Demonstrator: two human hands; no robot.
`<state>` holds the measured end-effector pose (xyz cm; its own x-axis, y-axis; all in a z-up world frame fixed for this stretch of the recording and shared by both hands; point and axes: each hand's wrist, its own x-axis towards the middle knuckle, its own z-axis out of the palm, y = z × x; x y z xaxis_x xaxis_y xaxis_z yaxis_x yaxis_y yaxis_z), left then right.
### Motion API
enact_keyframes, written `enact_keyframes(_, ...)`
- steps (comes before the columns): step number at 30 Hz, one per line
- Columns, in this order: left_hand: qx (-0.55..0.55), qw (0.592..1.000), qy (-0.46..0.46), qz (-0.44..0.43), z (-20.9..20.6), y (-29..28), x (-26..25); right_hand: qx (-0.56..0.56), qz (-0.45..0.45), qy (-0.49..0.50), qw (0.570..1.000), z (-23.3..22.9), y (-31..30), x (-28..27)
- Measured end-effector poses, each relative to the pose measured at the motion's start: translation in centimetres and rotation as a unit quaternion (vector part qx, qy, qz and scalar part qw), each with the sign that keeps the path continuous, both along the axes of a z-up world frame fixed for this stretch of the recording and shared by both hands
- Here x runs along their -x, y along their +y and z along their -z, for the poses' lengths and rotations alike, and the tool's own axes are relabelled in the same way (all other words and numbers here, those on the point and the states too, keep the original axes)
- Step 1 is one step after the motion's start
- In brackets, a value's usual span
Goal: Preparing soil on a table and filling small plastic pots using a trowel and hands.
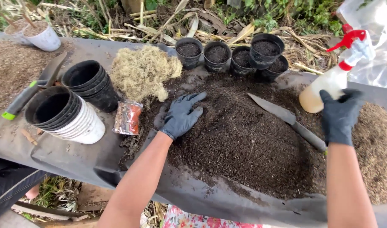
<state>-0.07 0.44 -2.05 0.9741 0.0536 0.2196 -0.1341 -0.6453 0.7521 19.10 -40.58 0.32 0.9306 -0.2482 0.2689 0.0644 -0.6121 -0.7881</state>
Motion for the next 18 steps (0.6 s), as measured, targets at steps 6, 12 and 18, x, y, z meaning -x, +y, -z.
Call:
enact_keyframes(6, -0.018, 1.000, -0.020, -0.006, -0.4, 0.2, -0.1, -0.030, 0.001, -0.250, 0.968, 4.0, -1.9, -6.8)
enact_keyframes(12, -0.055, 0.998, 0.008, -0.024, 0.1, 0.5, -0.9, -0.047, -0.049, -0.031, 0.997, 2.4, -2.2, -5.8)
enact_keyframes(18, -0.087, 0.995, 0.022, -0.032, -0.1, 0.4, -1.1, 0.059, -0.049, -0.051, 0.996, 2.8, -3.5, -4.9)
